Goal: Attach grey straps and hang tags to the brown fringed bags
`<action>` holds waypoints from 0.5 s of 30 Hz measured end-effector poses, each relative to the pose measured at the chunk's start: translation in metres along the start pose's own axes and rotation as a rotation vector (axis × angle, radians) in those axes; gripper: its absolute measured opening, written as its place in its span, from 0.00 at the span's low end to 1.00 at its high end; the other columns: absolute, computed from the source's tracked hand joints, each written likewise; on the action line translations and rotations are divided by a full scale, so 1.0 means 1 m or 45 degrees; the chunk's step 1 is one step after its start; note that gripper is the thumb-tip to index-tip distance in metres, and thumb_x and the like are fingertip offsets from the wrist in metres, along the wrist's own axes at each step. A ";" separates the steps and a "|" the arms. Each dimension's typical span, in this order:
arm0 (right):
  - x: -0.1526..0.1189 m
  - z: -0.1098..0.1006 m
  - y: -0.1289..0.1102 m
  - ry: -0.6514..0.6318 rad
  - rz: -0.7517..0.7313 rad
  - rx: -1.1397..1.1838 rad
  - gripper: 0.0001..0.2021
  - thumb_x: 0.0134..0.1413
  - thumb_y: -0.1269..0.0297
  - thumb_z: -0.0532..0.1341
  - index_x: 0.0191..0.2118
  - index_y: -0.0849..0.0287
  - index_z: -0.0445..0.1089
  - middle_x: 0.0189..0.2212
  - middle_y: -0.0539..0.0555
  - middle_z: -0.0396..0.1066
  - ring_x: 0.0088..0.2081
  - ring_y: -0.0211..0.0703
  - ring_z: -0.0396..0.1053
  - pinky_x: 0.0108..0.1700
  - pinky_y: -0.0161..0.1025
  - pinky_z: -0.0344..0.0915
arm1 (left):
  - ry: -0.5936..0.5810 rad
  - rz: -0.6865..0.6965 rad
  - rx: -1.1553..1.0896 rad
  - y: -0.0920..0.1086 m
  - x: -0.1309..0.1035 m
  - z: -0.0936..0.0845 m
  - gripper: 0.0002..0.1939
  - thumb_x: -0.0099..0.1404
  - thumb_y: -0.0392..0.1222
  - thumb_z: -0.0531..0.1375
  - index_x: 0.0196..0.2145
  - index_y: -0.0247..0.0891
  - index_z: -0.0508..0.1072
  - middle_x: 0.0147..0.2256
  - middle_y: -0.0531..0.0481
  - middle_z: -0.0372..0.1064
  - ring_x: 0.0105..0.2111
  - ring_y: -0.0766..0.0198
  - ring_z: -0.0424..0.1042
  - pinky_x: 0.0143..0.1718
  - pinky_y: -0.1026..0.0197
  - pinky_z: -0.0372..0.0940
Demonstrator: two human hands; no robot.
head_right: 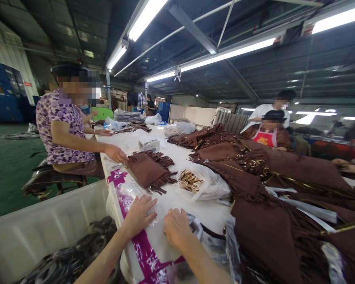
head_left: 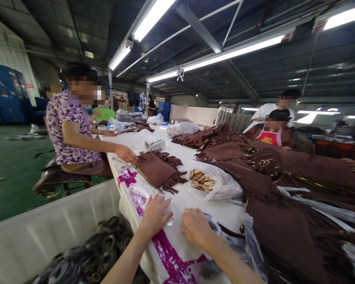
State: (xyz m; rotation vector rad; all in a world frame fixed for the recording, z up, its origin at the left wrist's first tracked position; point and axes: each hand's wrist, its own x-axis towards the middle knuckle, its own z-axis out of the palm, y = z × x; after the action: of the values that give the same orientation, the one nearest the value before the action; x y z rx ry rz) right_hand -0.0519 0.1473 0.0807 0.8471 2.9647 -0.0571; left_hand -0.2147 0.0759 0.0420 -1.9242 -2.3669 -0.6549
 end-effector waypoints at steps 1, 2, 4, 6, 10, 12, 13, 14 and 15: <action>-0.001 0.001 -0.001 0.006 -0.020 0.004 0.10 0.54 0.72 0.60 0.41 0.66 0.76 0.44 0.66 0.73 0.49 0.60 0.67 0.54 0.52 0.58 | 0.000 0.001 0.008 -0.001 0.000 0.001 0.22 0.67 0.45 0.56 0.58 0.43 0.68 0.56 0.43 0.66 0.60 0.46 0.58 0.63 0.39 0.46; -0.003 0.002 -0.003 0.015 -0.040 0.013 0.11 0.53 0.74 0.59 0.41 0.68 0.75 0.45 0.67 0.72 0.49 0.60 0.66 0.56 0.54 0.56 | 0.001 0.004 0.015 -0.002 0.001 0.002 0.22 0.68 0.44 0.55 0.58 0.43 0.68 0.56 0.43 0.66 0.60 0.47 0.58 0.63 0.40 0.46; -0.008 -0.001 -0.006 0.048 -0.072 0.051 0.11 0.52 0.77 0.57 0.40 0.69 0.74 0.44 0.68 0.72 0.48 0.59 0.66 0.56 0.54 0.55 | -0.001 0.012 0.029 -0.003 0.002 0.004 0.21 0.69 0.44 0.53 0.58 0.44 0.68 0.56 0.43 0.66 0.60 0.48 0.58 0.63 0.40 0.46; -0.019 -0.008 -0.006 0.092 -0.091 0.096 0.11 0.50 0.79 0.55 0.36 0.66 0.73 0.41 0.63 0.72 0.46 0.54 0.67 0.53 0.49 0.58 | -0.009 0.015 0.043 -0.004 0.002 0.005 0.21 0.69 0.43 0.53 0.58 0.44 0.67 0.56 0.43 0.66 0.60 0.48 0.59 0.63 0.40 0.47; -0.063 -0.034 0.016 0.181 -0.159 0.630 0.06 0.50 0.75 0.53 0.30 0.59 0.65 0.33 0.52 0.70 0.34 0.41 0.67 0.38 0.36 0.62 | -0.019 0.021 0.055 -0.003 0.002 0.002 0.21 0.69 0.43 0.53 0.58 0.44 0.67 0.56 0.44 0.66 0.60 0.48 0.58 0.63 0.40 0.47; -0.093 -0.046 0.038 0.088 -0.086 1.176 0.07 0.57 0.63 0.53 0.30 0.58 0.64 0.30 0.51 0.71 0.23 0.36 0.62 0.27 0.34 0.58 | -0.017 0.029 0.057 -0.002 0.001 0.000 0.21 0.69 0.42 0.53 0.58 0.43 0.68 0.56 0.43 0.67 0.60 0.48 0.59 0.63 0.40 0.47; -0.109 -0.050 0.050 0.068 -0.016 1.375 0.10 0.58 0.57 0.54 0.31 0.58 0.64 0.29 0.51 0.71 0.20 0.33 0.57 0.23 0.33 0.55 | -0.017 0.032 0.059 -0.001 0.001 -0.001 0.21 0.68 0.42 0.53 0.58 0.42 0.68 0.56 0.42 0.67 0.60 0.48 0.59 0.62 0.40 0.48; -0.125 -0.052 0.061 0.056 0.065 1.528 0.14 0.58 0.52 0.56 0.32 0.58 0.65 0.28 0.51 0.72 0.17 0.30 0.53 0.20 0.32 0.50 | -0.014 0.037 0.064 -0.001 0.001 -0.001 0.21 0.68 0.41 0.53 0.58 0.42 0.68 0.56 0.42 0.67 0.59 0.47 0.59 0.62 0.40 0.48; -0.140 -0.053 0.071 0.083 0.140 1.642 0.17 0.56 0.47 0.57 0.33 0.58 0.65 0.27 0.51 0.72 0.15 0.29 0.49 0.18 0.31 0.46 | -0.010 0.041 0.073 -0.001 0.001 -0.001 0.22 0.68 0.41 0.53 0.58 0.42 0.68 0.56 0.41 0.67 0.59 0.47 0.60 0.62 0.40 0.48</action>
State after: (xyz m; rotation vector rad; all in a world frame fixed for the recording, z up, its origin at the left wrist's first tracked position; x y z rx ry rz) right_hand 0.1018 0.1367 0.1409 1.0111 2.6223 -2.0580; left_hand -0.2160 0.0766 0.0428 -1.9407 -2.3271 -0.5725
